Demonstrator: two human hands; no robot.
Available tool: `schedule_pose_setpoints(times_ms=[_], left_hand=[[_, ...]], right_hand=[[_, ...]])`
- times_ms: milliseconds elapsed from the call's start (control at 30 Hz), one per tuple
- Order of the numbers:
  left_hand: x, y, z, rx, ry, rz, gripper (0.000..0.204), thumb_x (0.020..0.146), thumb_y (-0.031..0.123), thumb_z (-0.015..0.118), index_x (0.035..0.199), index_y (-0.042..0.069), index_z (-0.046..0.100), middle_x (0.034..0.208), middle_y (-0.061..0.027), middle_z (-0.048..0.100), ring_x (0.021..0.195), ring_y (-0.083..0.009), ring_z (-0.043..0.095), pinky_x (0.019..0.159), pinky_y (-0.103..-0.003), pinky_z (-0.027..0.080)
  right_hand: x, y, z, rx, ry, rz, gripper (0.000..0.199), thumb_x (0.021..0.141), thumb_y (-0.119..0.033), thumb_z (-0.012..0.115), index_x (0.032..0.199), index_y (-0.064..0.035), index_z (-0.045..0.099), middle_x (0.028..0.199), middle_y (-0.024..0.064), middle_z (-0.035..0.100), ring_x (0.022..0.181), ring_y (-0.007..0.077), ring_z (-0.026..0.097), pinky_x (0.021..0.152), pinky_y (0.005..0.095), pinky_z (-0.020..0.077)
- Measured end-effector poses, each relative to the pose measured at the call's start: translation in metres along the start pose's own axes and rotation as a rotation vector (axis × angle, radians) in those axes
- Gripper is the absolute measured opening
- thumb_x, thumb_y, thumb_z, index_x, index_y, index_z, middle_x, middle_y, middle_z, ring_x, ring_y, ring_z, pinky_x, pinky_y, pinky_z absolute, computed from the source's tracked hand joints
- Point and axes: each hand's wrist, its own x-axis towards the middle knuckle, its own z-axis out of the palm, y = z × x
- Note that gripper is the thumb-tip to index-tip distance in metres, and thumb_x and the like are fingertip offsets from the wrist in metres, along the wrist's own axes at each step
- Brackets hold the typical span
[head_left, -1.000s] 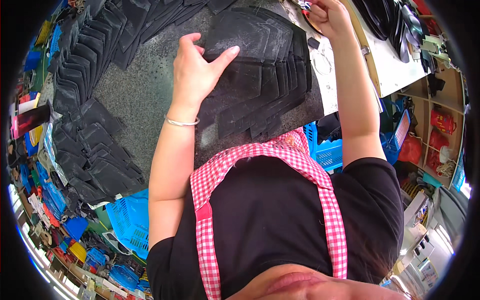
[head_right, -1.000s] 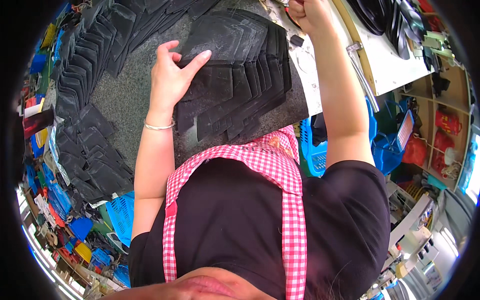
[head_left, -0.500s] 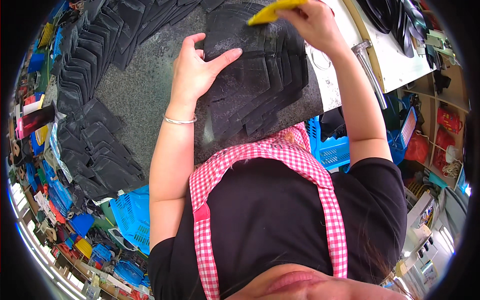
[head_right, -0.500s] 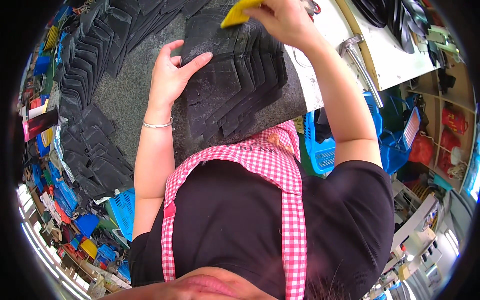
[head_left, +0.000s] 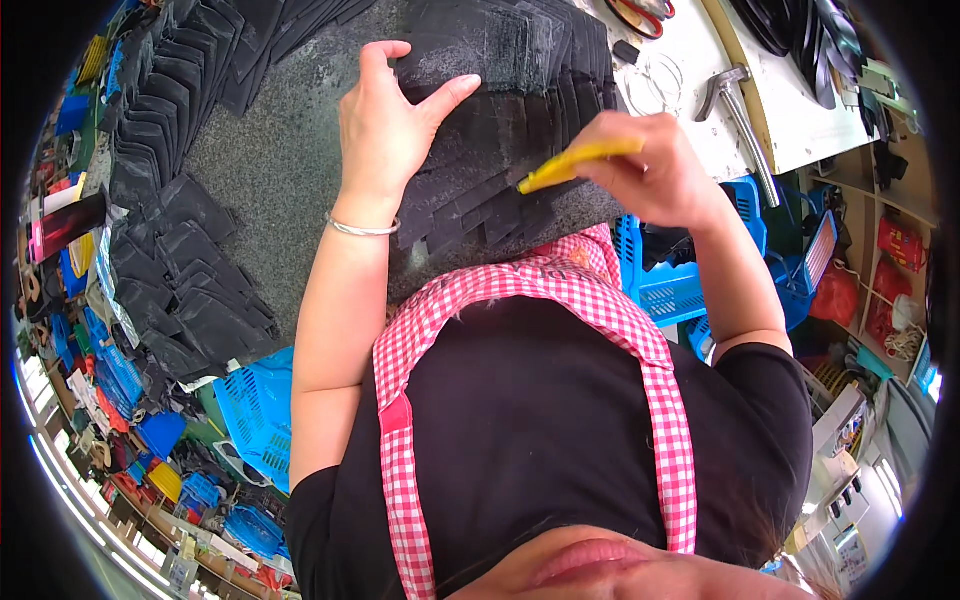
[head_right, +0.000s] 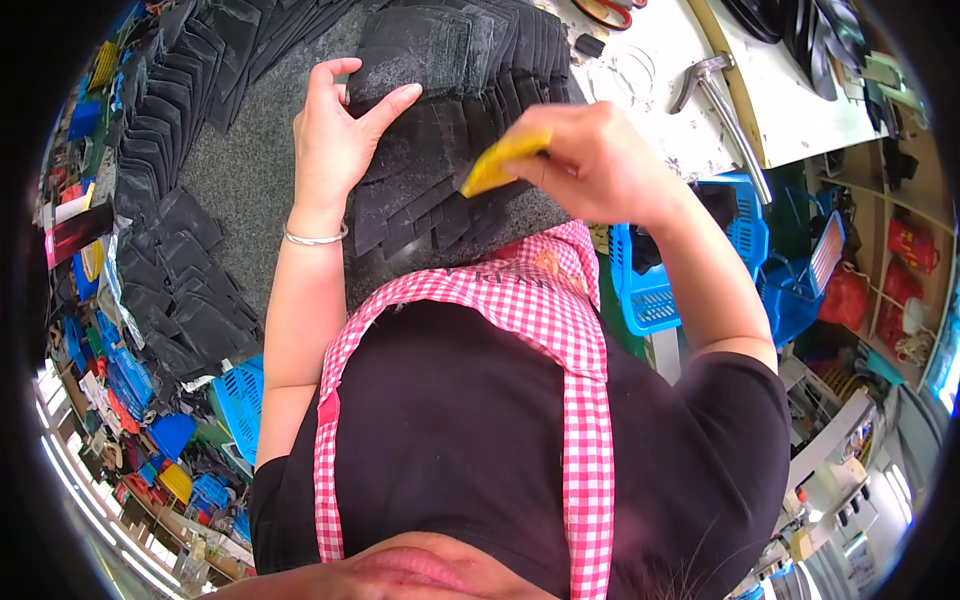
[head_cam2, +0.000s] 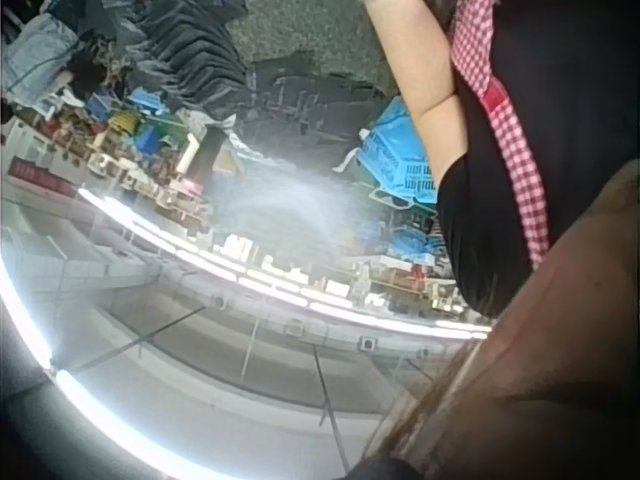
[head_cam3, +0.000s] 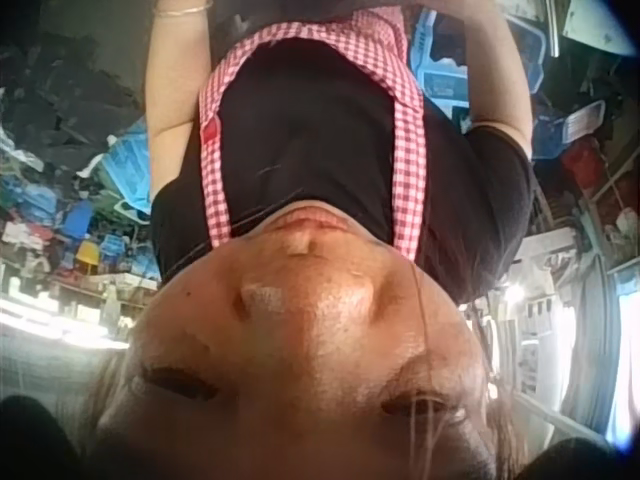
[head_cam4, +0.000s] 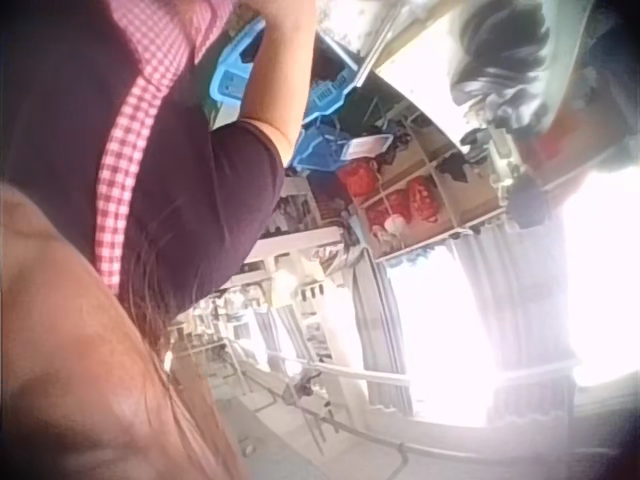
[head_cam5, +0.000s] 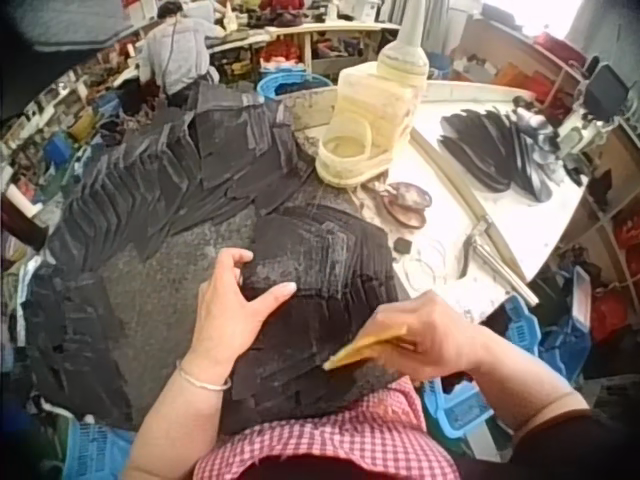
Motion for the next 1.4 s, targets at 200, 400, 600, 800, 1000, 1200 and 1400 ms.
schedule_pose_setpoints(times_ms=[200, 400, 600, 800, 1000, 1200, 1400], left_hand=[[0.003, -0.004, 0.005, -0.127, -0.088, -0.092, 0.072, 0.077, 0.040, 0.094, 0.124, -0.002, 0.058, 0.105, -0.0138, 0.072, 0.097, -0.0189, 0.069, 0.086, -0.032, 0.055], [0.007, -0.011, 0.010, -0.211, -0.095, -0.101, 0.081, 0.073, 0.051, 0.093, 0.126, 0.001, 0.057, 0.107, -0.0228, 0.073, 0.100, -0.0371, 0.073, 0.092, -0.043, 0.056], [0.005, -0.028, 0.029, -0.328, -0.020, -0.055, 0.078, 0.071, 0.043, 0.095, 0.125, 0.002, 0.057, 0.110, -0.0222, 0.072, 0.101, -0.0332, 0.072, 0.091, -0.042, 0.056], [-0.006, -0.016, 0.021, -0.540, 0.170, 0.117, 0.062, 0.076, 0.012, 0.093, 0.126, 0.006, 0.056, 0.113, -0.0055, 0.062, 0.104, -0.0181, 0.064, 0.090, -0.034, 0.054], [-0.061, -0.051, -0.129, -0.765, 0.340, -0.174, 0.049, 0.082, 0.012, 0.084, 0.126, 0.007, 0.061, 0.099, -0.0002, 0.062, 0.089, -0.0109, 0.061, 0.082, -0.028, 0.052], [-0.202, -0.252, -0.336, -1.025, 1.104, -0.245, 0.042, 0.101, 0.014, 0.068, 0.140, 0.003, 0.056, 0.132, -0.0123, 0.068, 0.118, -0.0295, 0.067, 0.105, -0.047, 0.052], [-0.266, -0.436, -0.399, -0.223, 1.162, -0.839, 0.081, 0.090, 0.035, 0.084, 0.150, -0.004, 0.047, 0.143, -0.0144, 0.059, 0.133, -0.0267, 0.054, 0.107, -0.041, 0.046]], right_hand=[[0.068, 0.047, -0.008, -0.466, 0.508, 0.487, 0.020, 0.089, -0.016, 0.076, 0.095, 0.0029, 0.071, 0.076, 0.0214, 0.067, 0.070, 0.0367, 0.068, 0.064, 0.0410, 0.0515], [0.074, 0.055, -0.021, -0.292, 0.481, -0.048, 0.021, 0.089, -0.016, 0.076, 0.101, 0.0008, 0.074, 0.082, 0.0217, 0.069, 0.077, 0.0368, 0.068, 0.068, 0.0393, 0.0522], [0.016, 0.001, -0.002, -0.143, -0.095, -0.118, 0.025, 0.082, 0.004, 0.075, 0.105, -0.0065, 0.072, 0.096, 0.0111, 0.073, 0.089, 0.0322, 0.074, 0.077, 0.0385, 0.0594], [0.025, -0.015, 0.004, -0.309, 0.127, 0.323, 0.014, 0.092, -0.012, 0.077, 0.092, 0.0015, 0.074, 0.077, 0.0134, 0.068, 0.064, 0.0200, 0.064, 0.060, 0.0340, 0.0486], [0.007, 0.005, -0.038, 0.154, 0.441, 0.416, 0.019, 0.098, -0.010, 0.071, 0.110, 0.0032, 0.069, 0.074, -0.0035, 0.058, 0.060, 0.0015, 0.043, 0.053, 0.0199, 0.0291], [0.018, 0.037, -0.064, 0.395, 0.609, 0.278, 0.011, 0.103, -0.005, 0.065, 0.111, 0.0018, 0.064, 0.093, 0.0019, 0.064, 0.066, 0.0015, 0.044, 0.057, 0.0159, 0.0324], [0.041, 0.056, -0.063, 0.263, 0.718, 0.316, 0.014, 0.102, -0.010, 0.068, 0.108, 0.0025, 0.069, 0.086, -0.0006, 0.059, 0.067, 0.0017, 0.045, 0.058, 0.0165, 0.0298]])
